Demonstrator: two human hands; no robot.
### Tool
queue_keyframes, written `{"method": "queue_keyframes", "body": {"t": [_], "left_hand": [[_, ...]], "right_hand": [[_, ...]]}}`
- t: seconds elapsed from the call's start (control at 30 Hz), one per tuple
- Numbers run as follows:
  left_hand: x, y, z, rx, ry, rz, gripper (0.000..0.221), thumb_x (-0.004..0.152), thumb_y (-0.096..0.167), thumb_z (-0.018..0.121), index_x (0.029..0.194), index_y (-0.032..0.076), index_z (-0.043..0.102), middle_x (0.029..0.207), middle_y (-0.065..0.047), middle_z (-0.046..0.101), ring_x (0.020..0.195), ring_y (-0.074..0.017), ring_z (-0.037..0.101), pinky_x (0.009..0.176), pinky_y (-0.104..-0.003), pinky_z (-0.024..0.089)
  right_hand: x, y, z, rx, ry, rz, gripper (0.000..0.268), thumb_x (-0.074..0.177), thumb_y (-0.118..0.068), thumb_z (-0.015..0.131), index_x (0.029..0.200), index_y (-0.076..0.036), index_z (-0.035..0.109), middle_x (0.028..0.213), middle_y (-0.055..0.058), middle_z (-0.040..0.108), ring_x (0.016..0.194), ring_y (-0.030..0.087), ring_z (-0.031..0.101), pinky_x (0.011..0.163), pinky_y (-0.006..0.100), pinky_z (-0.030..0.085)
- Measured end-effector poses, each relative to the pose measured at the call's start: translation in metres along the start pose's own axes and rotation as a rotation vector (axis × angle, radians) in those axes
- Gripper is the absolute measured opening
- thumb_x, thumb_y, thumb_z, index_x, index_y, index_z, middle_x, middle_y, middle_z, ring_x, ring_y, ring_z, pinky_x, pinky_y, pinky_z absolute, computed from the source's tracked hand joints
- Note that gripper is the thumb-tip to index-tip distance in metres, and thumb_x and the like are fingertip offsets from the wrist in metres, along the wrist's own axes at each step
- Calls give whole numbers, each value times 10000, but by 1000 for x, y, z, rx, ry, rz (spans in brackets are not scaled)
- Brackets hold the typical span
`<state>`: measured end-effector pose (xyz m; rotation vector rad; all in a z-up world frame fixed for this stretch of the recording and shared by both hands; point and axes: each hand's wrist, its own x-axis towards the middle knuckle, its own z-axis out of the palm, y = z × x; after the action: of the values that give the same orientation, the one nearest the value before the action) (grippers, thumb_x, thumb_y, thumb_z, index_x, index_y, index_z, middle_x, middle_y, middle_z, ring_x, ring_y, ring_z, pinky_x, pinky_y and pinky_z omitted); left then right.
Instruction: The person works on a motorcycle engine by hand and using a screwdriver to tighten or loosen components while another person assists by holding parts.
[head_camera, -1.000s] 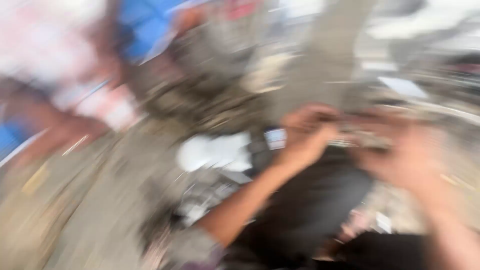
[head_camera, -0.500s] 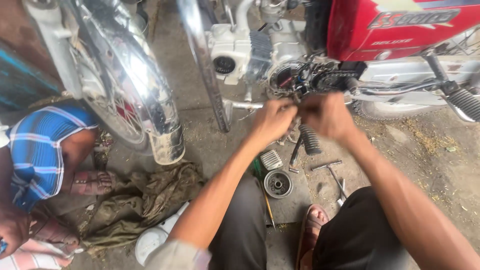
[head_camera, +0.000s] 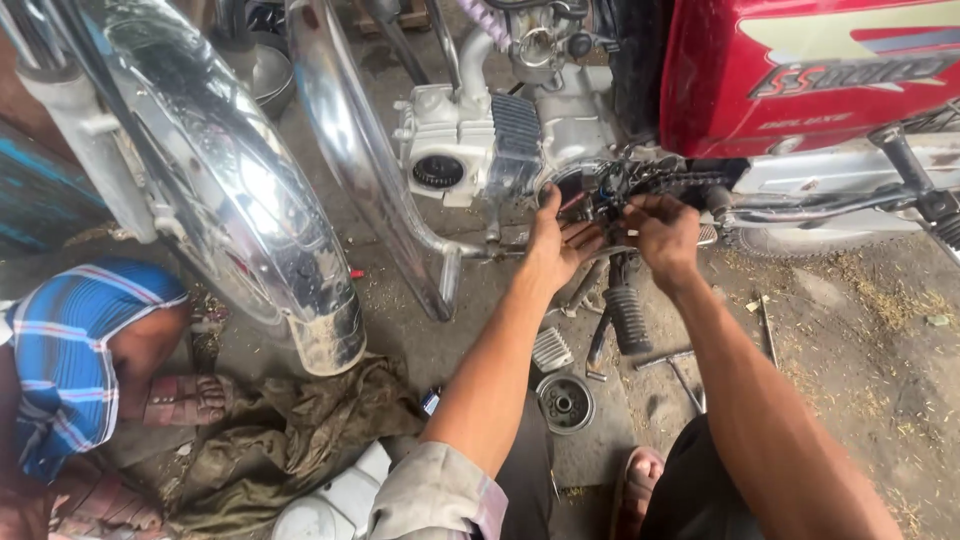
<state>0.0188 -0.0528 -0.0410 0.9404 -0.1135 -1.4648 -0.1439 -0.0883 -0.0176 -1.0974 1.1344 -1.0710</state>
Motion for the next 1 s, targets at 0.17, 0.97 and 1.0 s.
{"method": "queue_keyframes", "body": {"t": [0.17, 0.97, 1.0], "left_hand": [[2, -3, 6, -79, -71, 12, 863, 769, 627, 742, 1395, 121, 430, 1151, -222, 566, 1035, -315, 624, 801, -412, 615], [4, -7, 11, -167, -55, 47, 813, 787, 592, 776, 1345, 74, 489, 1078, -184, 540, 963, -284, 615, 796, -396, 587], [5, -7, 11, -174, -52, 44, 821, 792, 590, 780, 1350, 66, 484, 1087, -187, 532, 972, -288, 612, 803, -402, 588]], "right_hand": [[7, 5, 14, 88, 6, -5, 115, 943, -46, 708, 1049, -3, 698, 928, 83, 727, 778, 167, 696, 668, 306, 615], [-8, -5, 28, 116, 28, -100, 92, 916, -21, 735, 1008, -23, 727, 909, 56, 734, 758, 121, 675, 645, 277, 615], [-8, -5, 28, 114, 24, -109, 93, 912, -17, 735, 1004, -20, 726, 911, 57, 738, 755, 119, 676, 644, 273, 620]]}}
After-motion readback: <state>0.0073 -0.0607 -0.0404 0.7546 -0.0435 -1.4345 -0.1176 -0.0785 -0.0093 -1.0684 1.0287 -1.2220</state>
